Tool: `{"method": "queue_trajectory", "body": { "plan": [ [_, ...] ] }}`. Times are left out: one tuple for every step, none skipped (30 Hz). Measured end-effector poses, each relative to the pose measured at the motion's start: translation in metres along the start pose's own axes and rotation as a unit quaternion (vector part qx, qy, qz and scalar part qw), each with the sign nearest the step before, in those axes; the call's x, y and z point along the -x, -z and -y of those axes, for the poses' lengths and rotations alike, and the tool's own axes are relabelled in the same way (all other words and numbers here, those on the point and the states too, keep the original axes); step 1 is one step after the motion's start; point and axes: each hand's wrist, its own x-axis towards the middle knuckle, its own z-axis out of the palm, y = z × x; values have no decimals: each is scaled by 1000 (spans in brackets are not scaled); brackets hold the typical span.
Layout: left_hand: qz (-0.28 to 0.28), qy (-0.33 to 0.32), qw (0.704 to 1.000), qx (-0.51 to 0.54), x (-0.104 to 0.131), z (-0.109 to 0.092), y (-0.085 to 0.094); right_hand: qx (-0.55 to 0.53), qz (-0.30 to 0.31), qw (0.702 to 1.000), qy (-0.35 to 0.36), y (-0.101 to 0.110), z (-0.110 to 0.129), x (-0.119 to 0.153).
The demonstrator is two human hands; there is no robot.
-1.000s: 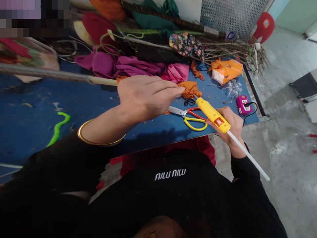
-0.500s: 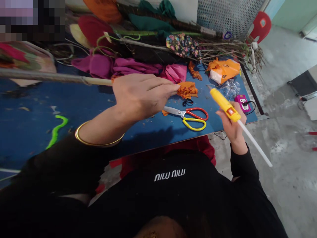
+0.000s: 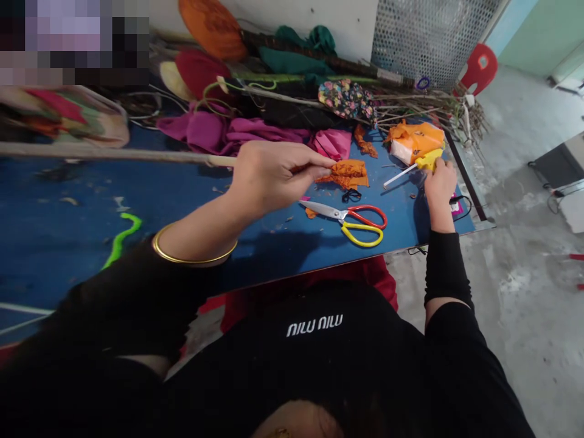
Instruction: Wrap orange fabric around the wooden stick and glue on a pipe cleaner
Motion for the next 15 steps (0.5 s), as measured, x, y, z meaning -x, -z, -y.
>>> {"method": "queue_trajectory", "body": {
  "plan": [
    [-3, 6, 1000, 9, 0, 1, -1, 5, -4, 1000, 1, 1, 2, -1],
    [-5, 12, 1000, 19, 0, 2, -3, 7, -15, 1000, 5, 3, 5, 1],
    [-4, 17, 999, 28, 0, 3, -4, -1, -34, 999, 15, 6, 12, 4],
    [-4, 22, 999, 36, -1, 3, -5, -22, -53, 998, 31, 10, 21, 11],
    [-3, 27, 999, 43, -1, 3, -5, -60, -73, 994, 60, 13, 33, 19],
    [1, 32, 998, 50, -1, 2, -5, -127, -71, 984, 104, 17, 49, 30],
    [4, 38, 998, 56, -2, 0, -4, -198, -31, 968, 148, 20, 66, 42],
    [5, 44, 997, 62, -2, -1, -3, -263, 25, 947, 183, 23, 84, 54],
    [7, 51, 996, 68, -3, -3, -1, -316, 75, 923, 204, 26, 102, 65],
    [11, 57, 996, 71, -3, -4, 0, -358, 114, 902, 214, 28, 118, 74],
    [14, 60, 995, 72, -3, -6, 2, -386, 140, 886, 215, 29, 131, 82],
    [15, 61, 996, 71, -3, -7, 3, -402, 153, 879, 206, 30, 141, 87],
    [15, 59, 996, 69, -3, -8, 4, -411, 158, 877, 193, 31, 147, 90],
    [15, 55, 996, 69, -3, -8, 5, -415, 157, 878, 178, 32, 151, 91],
    [11, 50, 996, 69, -3, -8, 5, -417, 155, 881, 162, 32, 153, 90]
  ]
}}
